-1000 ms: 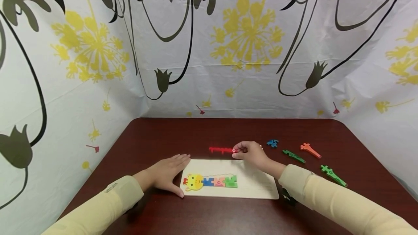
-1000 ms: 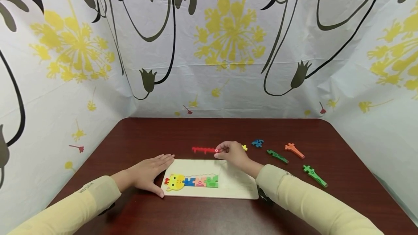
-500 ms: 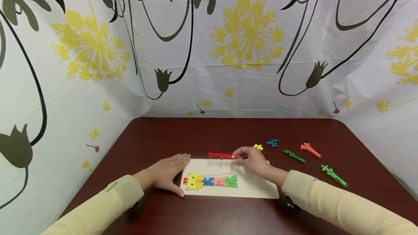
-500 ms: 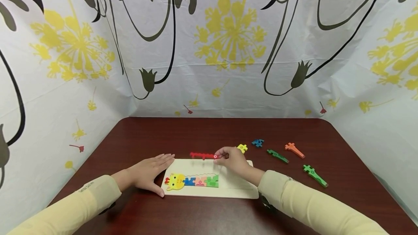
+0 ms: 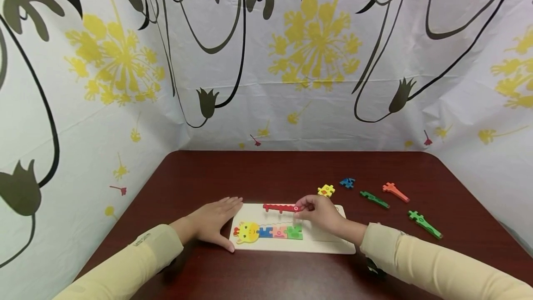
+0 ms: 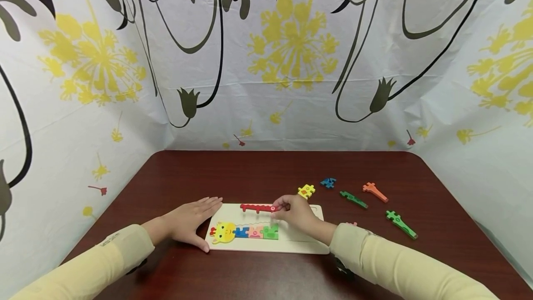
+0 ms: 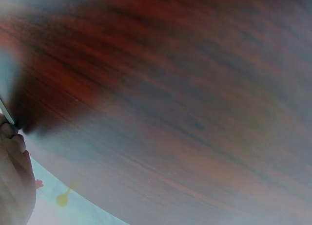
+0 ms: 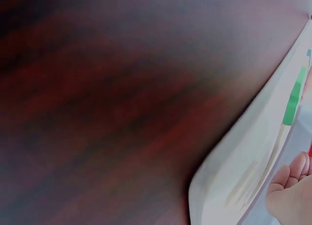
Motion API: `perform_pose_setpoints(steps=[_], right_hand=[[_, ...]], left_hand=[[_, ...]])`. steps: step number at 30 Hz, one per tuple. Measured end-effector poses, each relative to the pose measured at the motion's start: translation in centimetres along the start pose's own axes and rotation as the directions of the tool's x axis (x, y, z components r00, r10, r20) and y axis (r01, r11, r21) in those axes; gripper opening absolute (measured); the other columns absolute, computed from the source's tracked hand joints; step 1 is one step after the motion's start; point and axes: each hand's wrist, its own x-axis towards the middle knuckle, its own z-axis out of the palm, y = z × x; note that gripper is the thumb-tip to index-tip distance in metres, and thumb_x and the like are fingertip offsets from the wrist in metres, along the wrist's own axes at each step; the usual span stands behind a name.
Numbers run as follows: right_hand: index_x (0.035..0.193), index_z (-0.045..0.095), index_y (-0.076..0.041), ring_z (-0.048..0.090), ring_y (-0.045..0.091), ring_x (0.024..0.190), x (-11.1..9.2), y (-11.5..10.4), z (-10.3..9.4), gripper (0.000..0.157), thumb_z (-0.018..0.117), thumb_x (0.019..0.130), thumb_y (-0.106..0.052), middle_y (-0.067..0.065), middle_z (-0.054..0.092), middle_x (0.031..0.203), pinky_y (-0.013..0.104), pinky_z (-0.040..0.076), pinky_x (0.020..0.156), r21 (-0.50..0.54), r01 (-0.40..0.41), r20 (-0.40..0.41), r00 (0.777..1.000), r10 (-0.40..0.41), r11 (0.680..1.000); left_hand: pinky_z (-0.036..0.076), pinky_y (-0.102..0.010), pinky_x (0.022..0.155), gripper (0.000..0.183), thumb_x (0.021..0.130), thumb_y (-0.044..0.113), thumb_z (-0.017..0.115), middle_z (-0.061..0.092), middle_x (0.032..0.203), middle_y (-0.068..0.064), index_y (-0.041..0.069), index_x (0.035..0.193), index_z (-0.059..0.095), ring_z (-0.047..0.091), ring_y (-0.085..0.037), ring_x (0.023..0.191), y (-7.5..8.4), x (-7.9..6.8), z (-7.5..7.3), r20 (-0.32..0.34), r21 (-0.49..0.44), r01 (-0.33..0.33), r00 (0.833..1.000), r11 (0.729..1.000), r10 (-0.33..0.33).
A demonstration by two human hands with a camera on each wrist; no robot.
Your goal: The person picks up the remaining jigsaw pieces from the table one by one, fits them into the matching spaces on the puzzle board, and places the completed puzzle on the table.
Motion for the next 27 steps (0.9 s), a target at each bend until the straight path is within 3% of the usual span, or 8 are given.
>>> perform_pose_setpoints(steps=[10,27], right_hand=[[0.088,0.070,-0.003,0.055,0.015,0.070,-0.8,-0.1,0.2,0.015,0.080,0.080,-0.010,-0.001,0.063,0.075,0.023,0.047,0.061,0.008,0.086,0.040,0.995,-0.087,0.996],[0.087,0.071,-0.005,0.054,0.016,0.071,-1.1,0.3,0.4,0.013,0.081,0.080,-0.011,-0.002,0.062,0.075,0.024,0.046,0.061,0.000,0.102,0.104,0.989,-0.102,0.995]], left_hand=[[0.017,-0.038,0.116,0.123,0.069,0.091,0.043,0.016,0.161,-0.006,0.008,0.156,0.018,0.014,-0.020,0.146,0.1,0.0,-0.1,0.002,0.028,-0.015,1.000,1.000,0.015],[0.017,-0.038,0.116,0.123,0.069,0.092,0.041,0.015,0.161,-0.006,0.008,0.156,0.017,0.013,-0.021,0.147,0.0,0.0,0.1,-0.010,0.033,-0.024,1.000,0.999,0.024]])
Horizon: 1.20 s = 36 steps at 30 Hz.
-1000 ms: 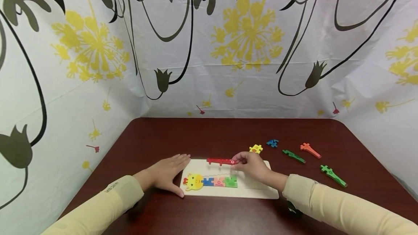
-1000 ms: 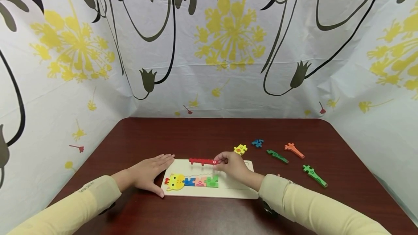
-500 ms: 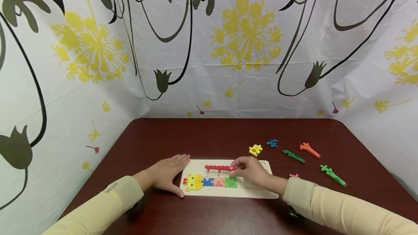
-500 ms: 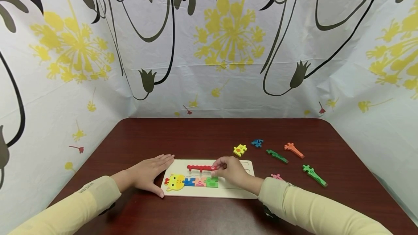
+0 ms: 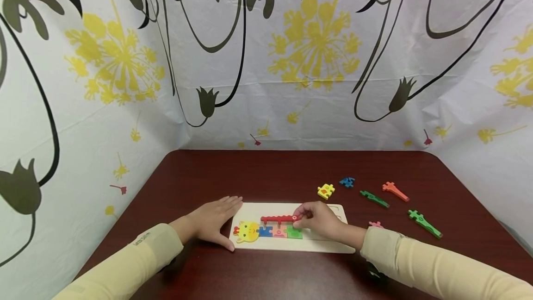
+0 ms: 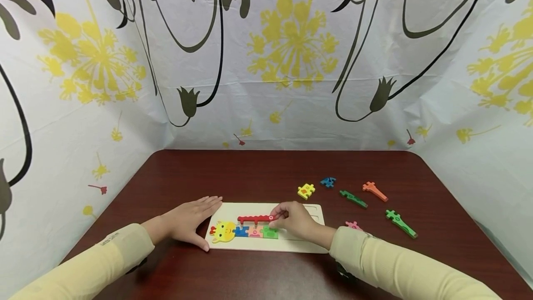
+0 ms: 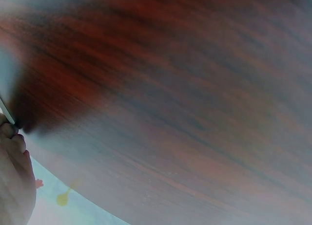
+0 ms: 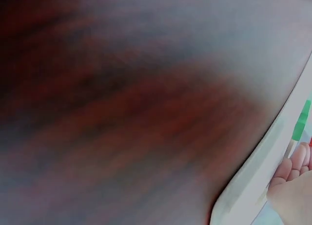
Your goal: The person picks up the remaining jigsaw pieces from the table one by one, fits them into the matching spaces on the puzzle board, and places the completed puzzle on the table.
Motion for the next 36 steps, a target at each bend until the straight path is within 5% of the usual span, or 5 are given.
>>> perform_pose_setpoints(steps=[36], right_hand=[[0.088,0.071,-0.011,0.053,0.015,0.072,0.13,0.66,0.68,0.014,0.082,0.079,-0.016,-0.006,0.061,0.076,0.024,0.047,0.062,-0.047,-0.001,0.042,0.999,0.003,0.999]], left_hand=[[0.016,-0.039,0.116,0.122,0.069,0.090,0.044,0.016,0.161,-0.005,0.008,0.156,0.018,0.013,-0.021,0.147,0.23,0.00,-0.22,0.016,0.000,0.017,1.000,1.000,-0.017]])
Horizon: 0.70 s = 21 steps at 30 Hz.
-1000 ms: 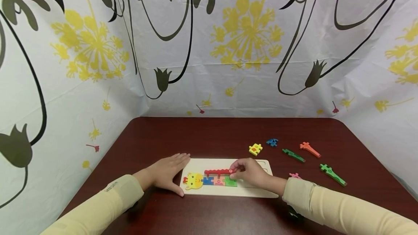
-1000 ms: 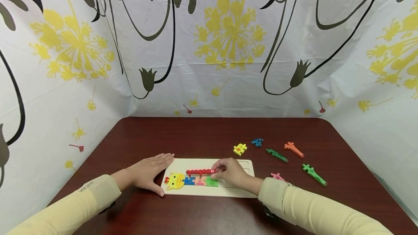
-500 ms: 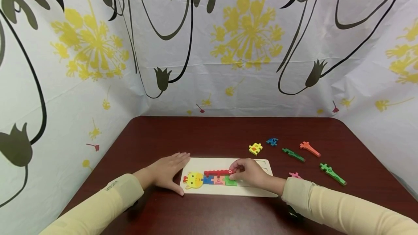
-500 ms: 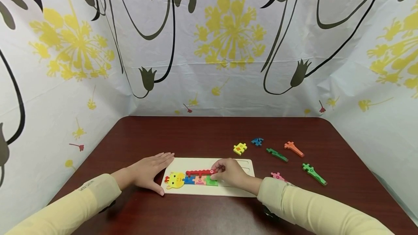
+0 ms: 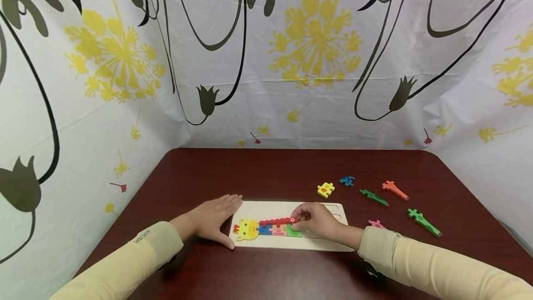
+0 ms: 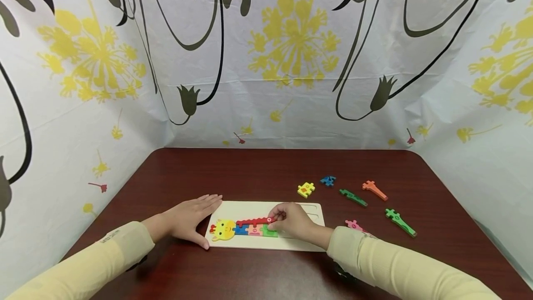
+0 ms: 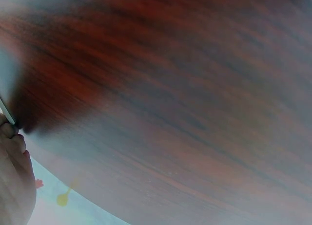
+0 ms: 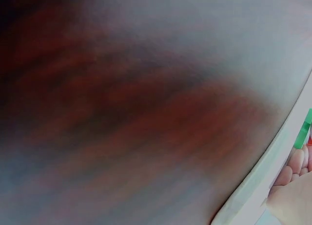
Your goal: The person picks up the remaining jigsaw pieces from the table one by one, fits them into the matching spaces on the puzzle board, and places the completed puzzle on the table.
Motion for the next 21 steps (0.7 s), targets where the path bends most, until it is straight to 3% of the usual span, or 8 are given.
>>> perform_pose_setpoints(steps=[21], right_hand=[[0.088,0.073,-0.011,0.051,0.015,0.070,0.21,-0.30,-0.05,0.017,0.084,0.077,-0.018,-0.005,0.060,0.075,0.026,0.044,0.060,-0.021,-0.049,0.013,0.999,0.050,0.999]], left_hand=[[0.015,-0.038,0.117,0.121,0.070,0.090,0.044,0.015,0.161,-0.005,0.009,0.156,0.017,0.013,-0.020,0.147,-0.19,0.03,0.24,-0.003,0.004,-0.003,1.000,1.000,0.003]])
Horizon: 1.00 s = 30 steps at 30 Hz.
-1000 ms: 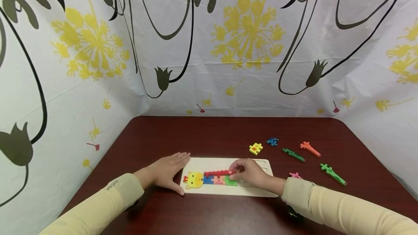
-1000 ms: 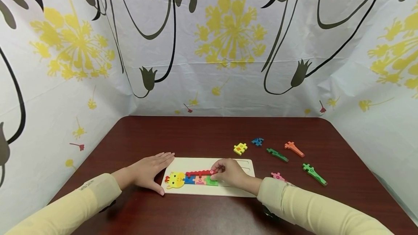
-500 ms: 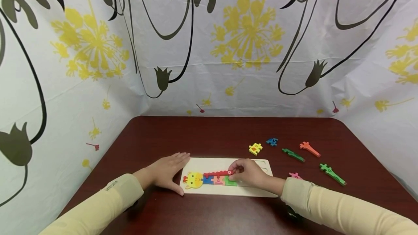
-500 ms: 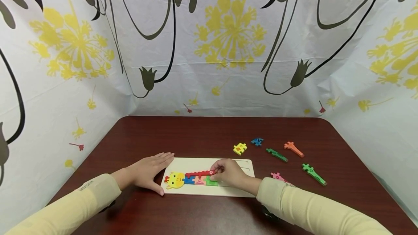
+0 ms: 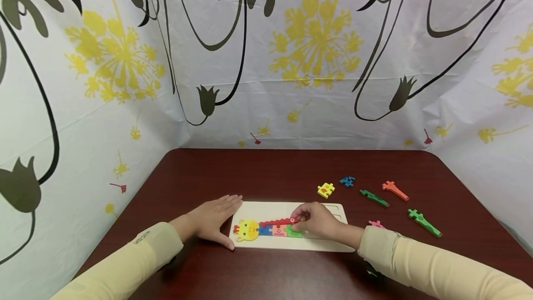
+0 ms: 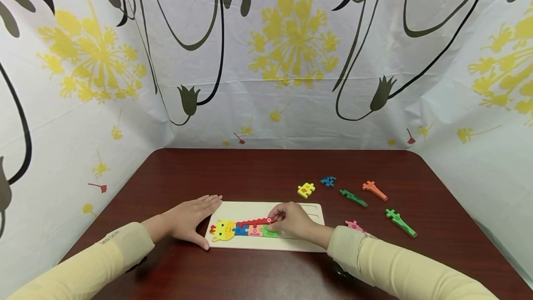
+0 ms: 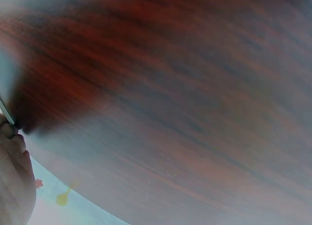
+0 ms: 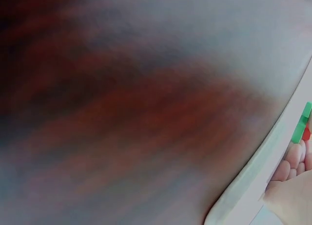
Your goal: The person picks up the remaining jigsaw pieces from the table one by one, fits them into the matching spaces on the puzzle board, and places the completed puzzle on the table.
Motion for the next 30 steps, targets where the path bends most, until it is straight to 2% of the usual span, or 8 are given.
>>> perform_pose_setpoints(steps=[30], right_hand=[[0.094,0.073,-0.006,0.056,0.015,0.075,-0.13,-0.37,-0.38,0.020,0.082,0.078,-0.013,-0.003,0.064,0.080,0.024,0.049,0.066,0.054,0.001,0.017,1.000,-0.002,0.999]], left_hand=[[0.016,-0.039,0.117,0.121,0.070,0.089,0.044,0.016,0.161,-0.006,0.008,0.156,0.018,0.013,-0.021,0.147,-0.10,-0.11,-0.19,-0.001,-0.004,-0.013,1.000,1.000,0.013]])
